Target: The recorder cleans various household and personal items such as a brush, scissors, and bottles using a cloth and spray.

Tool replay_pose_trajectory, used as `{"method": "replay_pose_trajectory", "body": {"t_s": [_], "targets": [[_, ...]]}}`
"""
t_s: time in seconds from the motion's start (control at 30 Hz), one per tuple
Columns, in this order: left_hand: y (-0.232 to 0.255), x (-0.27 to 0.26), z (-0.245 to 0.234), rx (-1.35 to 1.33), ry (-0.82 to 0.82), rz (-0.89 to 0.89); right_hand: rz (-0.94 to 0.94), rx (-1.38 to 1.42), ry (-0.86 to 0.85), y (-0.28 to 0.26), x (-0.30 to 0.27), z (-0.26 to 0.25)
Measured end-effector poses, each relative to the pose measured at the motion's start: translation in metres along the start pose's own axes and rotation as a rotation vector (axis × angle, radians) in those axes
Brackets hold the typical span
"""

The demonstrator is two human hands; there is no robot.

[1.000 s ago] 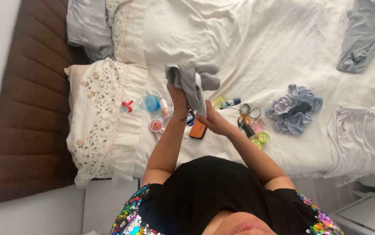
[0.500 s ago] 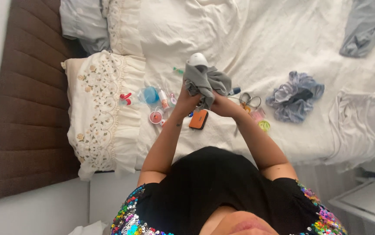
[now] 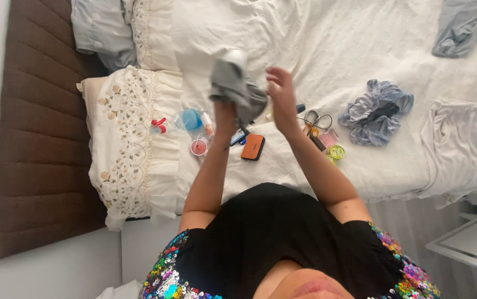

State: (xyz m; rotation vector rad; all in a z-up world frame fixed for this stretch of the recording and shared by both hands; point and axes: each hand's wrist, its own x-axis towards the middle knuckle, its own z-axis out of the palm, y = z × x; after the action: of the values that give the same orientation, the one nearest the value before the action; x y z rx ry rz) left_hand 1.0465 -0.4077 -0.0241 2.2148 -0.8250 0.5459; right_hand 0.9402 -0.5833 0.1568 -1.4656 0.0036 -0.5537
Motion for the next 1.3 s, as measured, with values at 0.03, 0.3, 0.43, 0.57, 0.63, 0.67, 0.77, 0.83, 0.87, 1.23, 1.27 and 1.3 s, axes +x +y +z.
{"method": "replay_pose_trajectory", "body": {"t_s": [0.03,0.3,0.43,0.57,0.63,0.67,0.77,0.83,0.87,1.23,1.27,1.3], "targets": [[0.035,0.018,-0.023,0.001,0.000,0.004,-0.003,0.001,0.002,-0.001,0.002,0.005],[0.140,0.058,-0.130,-1.227,-0.369,-0.263,0.161,0.440,-0.069,0.031,0.004,0.003],[0.142,0.047,-0.128,-1.235,-0.296,-0.254,0.067,0.439,-0.054,-0.007,0.000,0.016],[0.156,0.041,-0.130,-0.613,-0.079,-0.284,0.079,0.526,-0.074,-0.008,-0.003,0.022],[0.147,0.032,-0.128,-0.540,0.007,-0.255,0.082,0.543,-0.100,-0.011,-0.007,0.026],[0.134,0.025,-0.123,-0.479,0.022,-0.331,0.097,0.575,-0.104,-0.011,-0.008,0.027],[0.077,-0.012,-0.101,-0.832,0.185,-0.560,0.197,0.625,-0.189,-0.062,-0.012,0.032],[0.046,-0.036,-0.092,-1.246,0.355,-0.680,0.277,0.642,-0.273,-0.068,-0.014,0.031],[0.038,-0.047,-0.092,-1.409,0.404,-0.661,0.332,0.678,-0.326,-0.049,-0.016,0.029],[0.255,-0.022,-0.260,-0.374,0.446,-0.128,-0.260,0.027,-0.856,-0.055,-0.089,0.044],[0.261,-0.034,-0.264,-0.370,0.462,-0.206,0.126,0.085,-0.945,-0.059,-0.099,0.042],[0.267,-0.046,-0.269,-0.366,0.480,-0.284,0.518,0.134,-1.022,-0.062,-0.107,0.042]]}}
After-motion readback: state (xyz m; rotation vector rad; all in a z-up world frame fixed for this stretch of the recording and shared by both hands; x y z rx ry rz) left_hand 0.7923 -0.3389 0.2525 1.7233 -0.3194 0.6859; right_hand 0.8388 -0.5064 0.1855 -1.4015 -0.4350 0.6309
